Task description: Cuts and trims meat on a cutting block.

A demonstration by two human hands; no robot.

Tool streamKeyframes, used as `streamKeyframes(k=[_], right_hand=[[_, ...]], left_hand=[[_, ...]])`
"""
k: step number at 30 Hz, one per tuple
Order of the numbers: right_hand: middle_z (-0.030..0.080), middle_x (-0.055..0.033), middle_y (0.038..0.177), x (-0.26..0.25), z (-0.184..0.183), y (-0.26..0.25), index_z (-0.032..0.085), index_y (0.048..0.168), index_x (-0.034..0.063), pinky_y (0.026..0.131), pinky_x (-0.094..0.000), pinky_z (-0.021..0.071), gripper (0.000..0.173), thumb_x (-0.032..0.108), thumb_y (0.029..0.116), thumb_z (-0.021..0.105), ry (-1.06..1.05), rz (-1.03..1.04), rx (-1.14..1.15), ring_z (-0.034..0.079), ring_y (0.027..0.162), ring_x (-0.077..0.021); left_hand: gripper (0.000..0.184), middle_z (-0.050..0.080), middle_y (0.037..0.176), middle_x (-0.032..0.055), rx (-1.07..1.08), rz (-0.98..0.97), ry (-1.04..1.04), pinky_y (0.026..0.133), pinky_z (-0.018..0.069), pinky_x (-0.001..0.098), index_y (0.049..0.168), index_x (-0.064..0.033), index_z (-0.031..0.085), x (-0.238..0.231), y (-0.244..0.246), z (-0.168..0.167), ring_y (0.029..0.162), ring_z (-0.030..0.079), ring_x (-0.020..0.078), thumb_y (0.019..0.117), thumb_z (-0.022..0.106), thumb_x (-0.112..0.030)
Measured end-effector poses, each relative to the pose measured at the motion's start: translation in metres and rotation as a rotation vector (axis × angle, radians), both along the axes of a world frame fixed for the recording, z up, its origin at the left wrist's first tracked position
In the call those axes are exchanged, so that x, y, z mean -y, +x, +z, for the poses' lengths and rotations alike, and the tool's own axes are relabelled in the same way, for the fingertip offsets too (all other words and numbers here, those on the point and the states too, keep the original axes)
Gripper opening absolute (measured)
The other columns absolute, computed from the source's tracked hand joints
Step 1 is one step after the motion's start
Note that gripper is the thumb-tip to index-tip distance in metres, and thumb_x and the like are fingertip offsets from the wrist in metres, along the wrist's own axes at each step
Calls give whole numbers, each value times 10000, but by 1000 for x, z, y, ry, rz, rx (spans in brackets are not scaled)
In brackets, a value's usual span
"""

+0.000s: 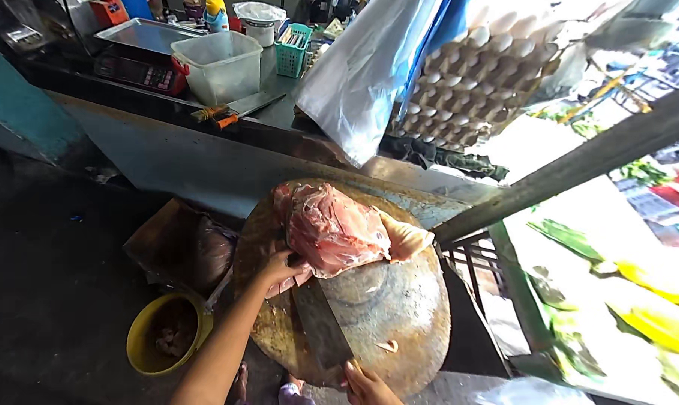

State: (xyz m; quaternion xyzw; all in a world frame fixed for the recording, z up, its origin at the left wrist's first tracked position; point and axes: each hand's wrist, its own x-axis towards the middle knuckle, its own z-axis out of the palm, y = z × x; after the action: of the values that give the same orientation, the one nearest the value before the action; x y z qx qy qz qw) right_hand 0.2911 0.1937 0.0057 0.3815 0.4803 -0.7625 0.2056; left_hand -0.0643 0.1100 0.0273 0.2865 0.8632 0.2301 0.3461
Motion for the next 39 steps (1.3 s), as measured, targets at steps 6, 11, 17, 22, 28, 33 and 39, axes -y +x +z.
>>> streamKeyframes(k=[6, 11, 17, 22, 28, 33, 39], right_hand=[[533, -16, 598, 12, -4, -55, 527, 1134, 52, 443, -280, 521, 208, 248, 1088, 474, 67, -105, -78, 533, 432, -118], [552, 4, 581, 26, 4, -30, 535, 1096, 53, 451, -260, 511, 142, 182, 1037, 536, 101, -110, -103, 545, 442, -102], [574, 6, 620, 33, 12, 17, 554, 1160, 41, 474, -266, 519, 174, 166, 1039, 565, 172, -90, -27, 560, 476, -98], [582, 10, 609, 26, -7, 46, 554, 1078, 71, 476, -256, 526, 138, 202, 1037, 565, 137, -73, -6, 575, 477, -101], [559, 12, 613, 50, -11, 9, 529, 1116, 72, 482, -264, 519, 164, 212, 1048, 582, 88, -56, 19, 558, 478, -100], [566, -10, 596, 71, -14, -44, 538, 1115, 55, 470, -274, 523, 182, 194, 1029, 617, 106, -99, -16, 556, 456, -113], [572, -20, 584, 67, -16, -68, 555, 1092, 46, 435, -271, 514, 185, 146, 985, 667, 135, -113, -17, 546, 424, -113]], left_hand=[[430, 119, 1682, 269, -3, -22, 266, 1244, 212, 526, 1287, -171, 713, 21, 17, -17, 1551, 126, 455, 923, 731, -400], [557, -40, 1712, 222, -241, -182, 189, 1253, -32, 617, 1462, -223, 598, 47, 39, -16, 1555, -139, 473, 965, 632, -472], [545, 512, 1524, 176, -201, -456, 294, 1259, 176, 536, 1435, -103, 596, 39, 71, -23, 1507, 336, 378, 905, 716, -55], [647, 485, 1529, 235, -352, -4, 577, 1233, 246, 594, 1393, -37, 614, 61, 64, -36, 1487, 343, 444, 893, 742, -428], [829, 293, 1658, 207, -226, 87, 354, 1259, 91, 596, 1593, -113, 384, 54, 12, -50, 1553, 191, 425, 961, 561, -621], [865, 337, 1628, 222, -241, 184, 402, 1249, 211, 534, 1484, -138, 553, 49, 32, -57, 1525, 276, 407, 818, 714, -666], [930, 510, 1497, 243, -258, 417, 639, 1188, 330, 534, 1478, 11, 508, 58, 55, -68, 1393, 479, 389, 812, 743, -594]])
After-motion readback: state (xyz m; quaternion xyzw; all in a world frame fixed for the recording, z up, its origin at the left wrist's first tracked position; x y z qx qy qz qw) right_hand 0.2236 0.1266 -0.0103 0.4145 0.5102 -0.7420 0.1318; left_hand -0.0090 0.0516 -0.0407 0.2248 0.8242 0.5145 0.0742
